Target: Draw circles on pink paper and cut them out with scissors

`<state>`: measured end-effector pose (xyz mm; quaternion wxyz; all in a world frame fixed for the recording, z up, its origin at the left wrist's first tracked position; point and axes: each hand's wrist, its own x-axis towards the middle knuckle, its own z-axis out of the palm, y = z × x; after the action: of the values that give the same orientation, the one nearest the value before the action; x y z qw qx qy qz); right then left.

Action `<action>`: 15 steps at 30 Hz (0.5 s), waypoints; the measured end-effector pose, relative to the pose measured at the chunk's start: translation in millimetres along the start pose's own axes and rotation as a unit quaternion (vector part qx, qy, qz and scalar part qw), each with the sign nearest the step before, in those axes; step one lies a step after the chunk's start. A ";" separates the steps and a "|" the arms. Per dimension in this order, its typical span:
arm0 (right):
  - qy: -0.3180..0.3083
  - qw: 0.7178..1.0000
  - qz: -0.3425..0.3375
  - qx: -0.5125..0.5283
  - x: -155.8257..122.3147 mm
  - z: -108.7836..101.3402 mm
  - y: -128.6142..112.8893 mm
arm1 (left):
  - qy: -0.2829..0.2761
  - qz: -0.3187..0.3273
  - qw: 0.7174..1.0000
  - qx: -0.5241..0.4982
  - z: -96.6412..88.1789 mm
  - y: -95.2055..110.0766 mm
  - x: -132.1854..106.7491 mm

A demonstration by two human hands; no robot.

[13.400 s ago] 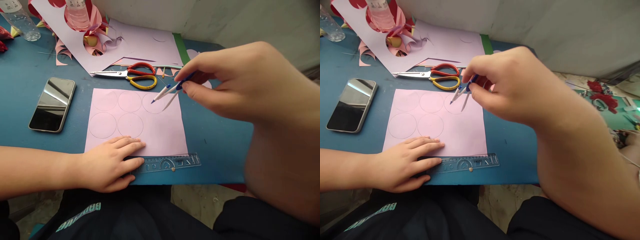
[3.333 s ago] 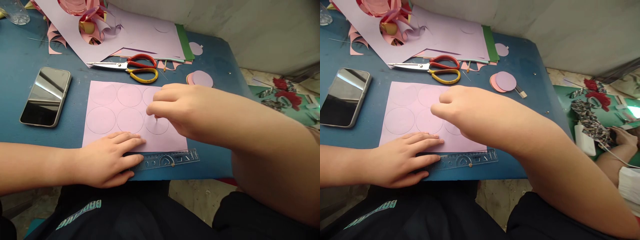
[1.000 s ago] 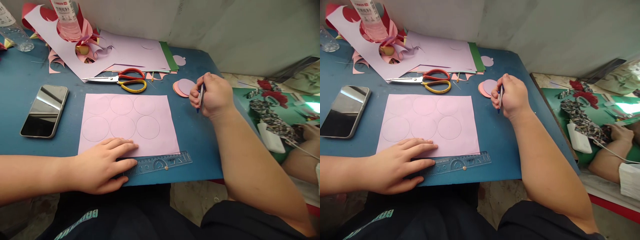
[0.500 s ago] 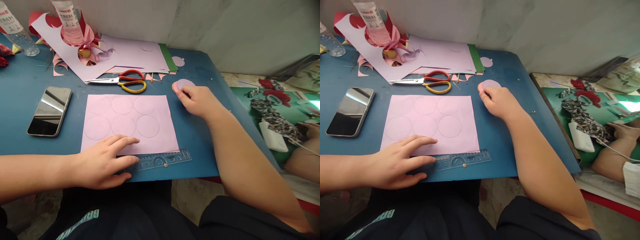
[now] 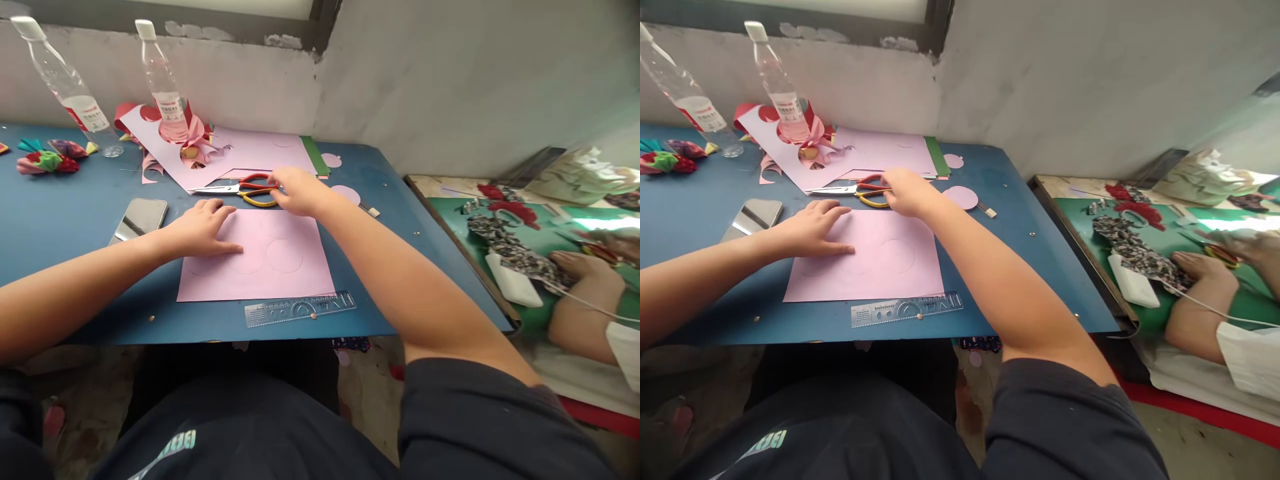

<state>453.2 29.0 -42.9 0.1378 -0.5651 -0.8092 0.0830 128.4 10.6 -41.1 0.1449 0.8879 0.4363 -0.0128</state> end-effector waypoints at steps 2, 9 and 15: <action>-0.040 0.999 -0.008 0.010 29.7 7.5 -18.1 | -0.006 -0.007 1.000 0.006 -1.3 8.5 -1.9; -0.077 0.997 0.020 0.006 64.8 19.3 -38.1 | -0.005 -0.003 0.999 0.043 3.9 23.9 -15.4; 0.021 0.995 0.029 0.095 45.5 7.9 -28.6 | 0.029 -0.015 0.996 0.080 12.6 31.3 -17.5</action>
<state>410.5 61.9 -36.2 0.2051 -0.5747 -0.7776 0.1518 143.3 -24.3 -42.8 0.0601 0.8901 0.4511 -0.0238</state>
